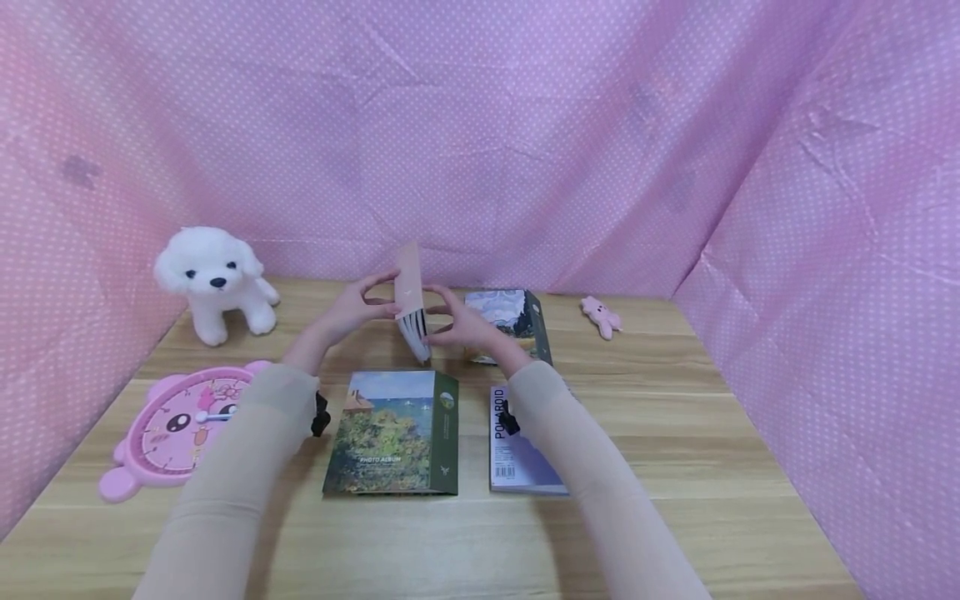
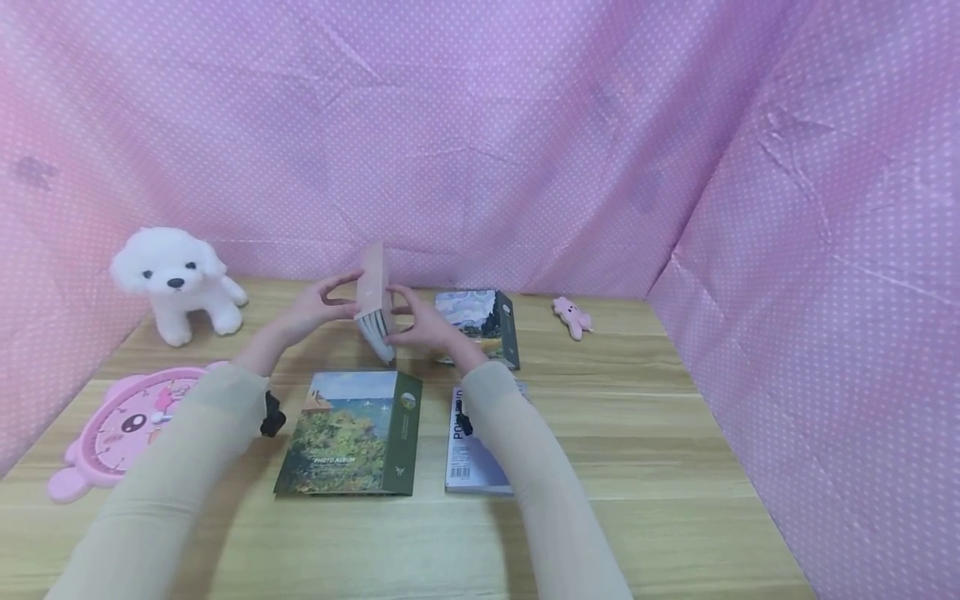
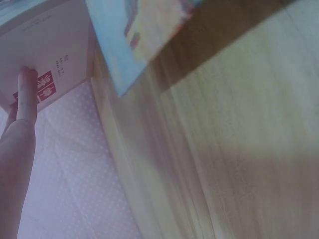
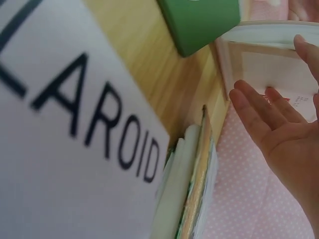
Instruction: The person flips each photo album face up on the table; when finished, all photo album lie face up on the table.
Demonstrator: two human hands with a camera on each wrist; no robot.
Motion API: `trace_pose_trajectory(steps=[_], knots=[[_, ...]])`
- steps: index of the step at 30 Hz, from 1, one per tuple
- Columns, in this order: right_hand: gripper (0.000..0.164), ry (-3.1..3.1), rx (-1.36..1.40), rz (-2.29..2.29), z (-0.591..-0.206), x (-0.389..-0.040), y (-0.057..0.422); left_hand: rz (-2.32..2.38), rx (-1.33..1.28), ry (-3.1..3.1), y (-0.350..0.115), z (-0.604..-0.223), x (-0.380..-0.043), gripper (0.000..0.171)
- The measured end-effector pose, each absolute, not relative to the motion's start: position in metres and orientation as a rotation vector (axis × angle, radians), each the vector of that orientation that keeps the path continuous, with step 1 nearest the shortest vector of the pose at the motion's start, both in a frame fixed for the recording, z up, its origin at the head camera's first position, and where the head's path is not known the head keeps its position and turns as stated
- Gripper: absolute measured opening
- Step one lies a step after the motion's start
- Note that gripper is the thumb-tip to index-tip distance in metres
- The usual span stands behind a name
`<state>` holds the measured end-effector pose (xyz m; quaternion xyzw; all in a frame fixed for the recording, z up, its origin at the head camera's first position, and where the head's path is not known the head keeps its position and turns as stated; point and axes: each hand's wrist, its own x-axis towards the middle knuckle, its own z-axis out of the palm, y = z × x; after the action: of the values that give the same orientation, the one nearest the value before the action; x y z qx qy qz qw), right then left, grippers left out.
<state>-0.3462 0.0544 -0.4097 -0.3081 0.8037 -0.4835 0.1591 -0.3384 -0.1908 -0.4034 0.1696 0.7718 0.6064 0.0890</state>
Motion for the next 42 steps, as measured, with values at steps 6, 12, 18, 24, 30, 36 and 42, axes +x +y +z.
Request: trace_pose_trajectory(steps=[6,12,18,24,30,36,42], knots=[[0.09,2.327,-0.918,-1.282,-0.413,-0.348,0.052,1.747,0.528,2.298,-0.202,-0.401,-0.338,0.073],[0.088,2.37,-0.884,-1.148,-0.414,-0.349,0.049,1.702,0.515,2.272,-0.214,-0.403,-0.338,0.074],[0.082,2.42,-0.88,-1.063,-0.416,-0.348,0.048,1.67,0.515,2.298,-0.217,-0.405,-0.336,0.072],[0.078,2.459,-0.845,-0.985,-0.417,-0.345,0.047,1.644,0.468,2.345,-0.213,-0.398,-0.329,0.072],[0.073,2.466,-0.846,-0.931,-0.417,-0.344,0.052,1.612,0.467,2.356,-0.218,-0.404,-0.33,0.078],[0.066,2.514,-0.849,-0.836,-0.417,-0.346,0.056,1.572,0.452,2.361,-0.221,-0.408,-0.327,0.081],[0.058,2.551,-0.849,-0.764,-0.417,-0.347,0.058,1.575,0.47,2.302,-0.227,-0.413,-0.327,0.081]])
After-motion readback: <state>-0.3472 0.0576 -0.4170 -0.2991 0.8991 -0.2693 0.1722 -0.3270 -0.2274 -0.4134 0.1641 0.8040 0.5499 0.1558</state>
